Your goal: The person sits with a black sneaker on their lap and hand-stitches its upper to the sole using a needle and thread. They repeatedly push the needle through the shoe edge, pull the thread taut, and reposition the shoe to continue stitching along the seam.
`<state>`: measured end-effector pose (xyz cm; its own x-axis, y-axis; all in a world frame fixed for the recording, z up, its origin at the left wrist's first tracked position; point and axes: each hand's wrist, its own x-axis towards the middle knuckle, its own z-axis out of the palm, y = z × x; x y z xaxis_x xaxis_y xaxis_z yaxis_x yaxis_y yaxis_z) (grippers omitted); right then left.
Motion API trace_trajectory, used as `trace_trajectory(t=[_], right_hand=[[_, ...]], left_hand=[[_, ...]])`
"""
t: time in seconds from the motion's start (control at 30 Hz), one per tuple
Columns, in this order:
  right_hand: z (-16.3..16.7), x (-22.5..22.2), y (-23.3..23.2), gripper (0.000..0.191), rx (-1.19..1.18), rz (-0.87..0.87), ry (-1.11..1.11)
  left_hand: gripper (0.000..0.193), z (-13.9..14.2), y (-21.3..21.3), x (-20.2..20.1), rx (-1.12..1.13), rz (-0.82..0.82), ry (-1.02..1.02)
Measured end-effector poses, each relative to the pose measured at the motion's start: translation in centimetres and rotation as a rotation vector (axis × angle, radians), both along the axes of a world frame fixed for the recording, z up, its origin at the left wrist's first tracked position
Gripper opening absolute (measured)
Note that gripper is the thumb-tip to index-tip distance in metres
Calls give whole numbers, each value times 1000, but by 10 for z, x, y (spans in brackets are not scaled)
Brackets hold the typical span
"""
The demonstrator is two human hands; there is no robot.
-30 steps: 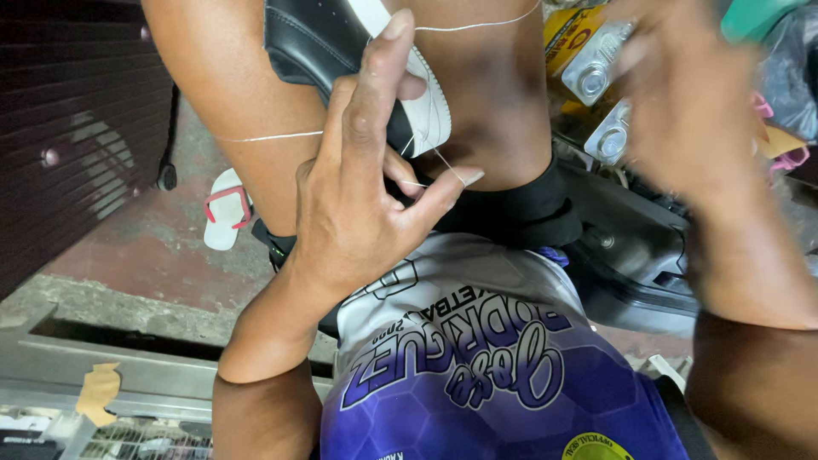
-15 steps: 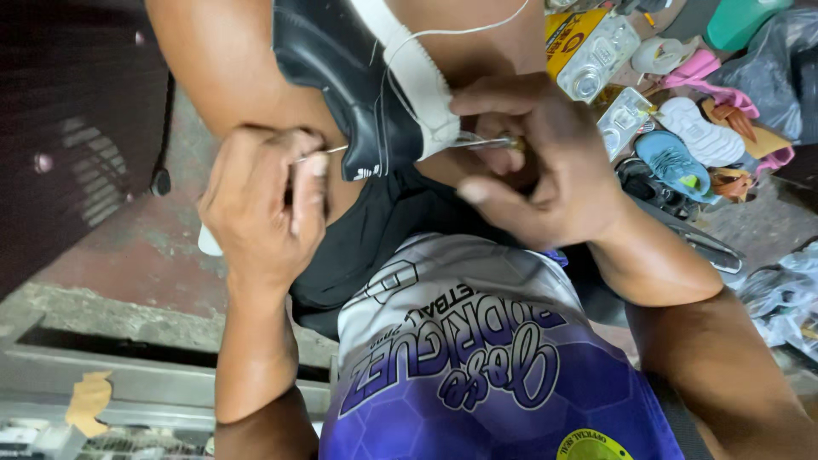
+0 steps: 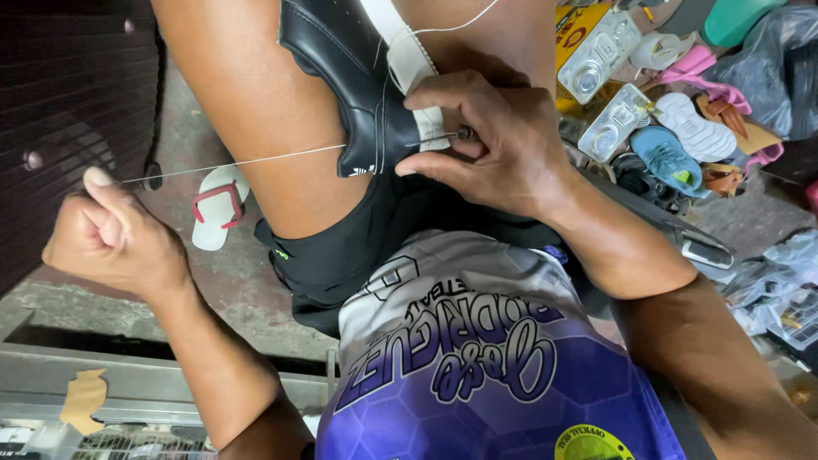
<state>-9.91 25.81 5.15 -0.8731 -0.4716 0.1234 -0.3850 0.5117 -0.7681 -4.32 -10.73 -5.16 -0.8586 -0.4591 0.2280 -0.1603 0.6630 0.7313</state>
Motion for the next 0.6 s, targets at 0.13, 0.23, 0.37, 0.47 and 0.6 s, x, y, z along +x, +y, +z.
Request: trace_trajectory(t=[0.13, 0.23, 0.37, 0.47, 0.6], right_hand=[[7, 2, -1, 58, 112, -40, -20], [17, 4, 9, 73, 306, -56, -172], [53, 2, 27, 86, 547, 32, -120], [86, -13, 37, 78, 624, 80, 14], [83, -40, 35, 63, 364, 157, 140]], left_hand=[[36, 13, 9, -14, -90, -197, 32], [8, 55, 52, -28, -152, -450, 168], [15, 100, 118, -35, 161, -746, -33], [12, 108, 127, -52, 268, -870, -222], [14, 102, 135, -62, 222, -964, -240]])
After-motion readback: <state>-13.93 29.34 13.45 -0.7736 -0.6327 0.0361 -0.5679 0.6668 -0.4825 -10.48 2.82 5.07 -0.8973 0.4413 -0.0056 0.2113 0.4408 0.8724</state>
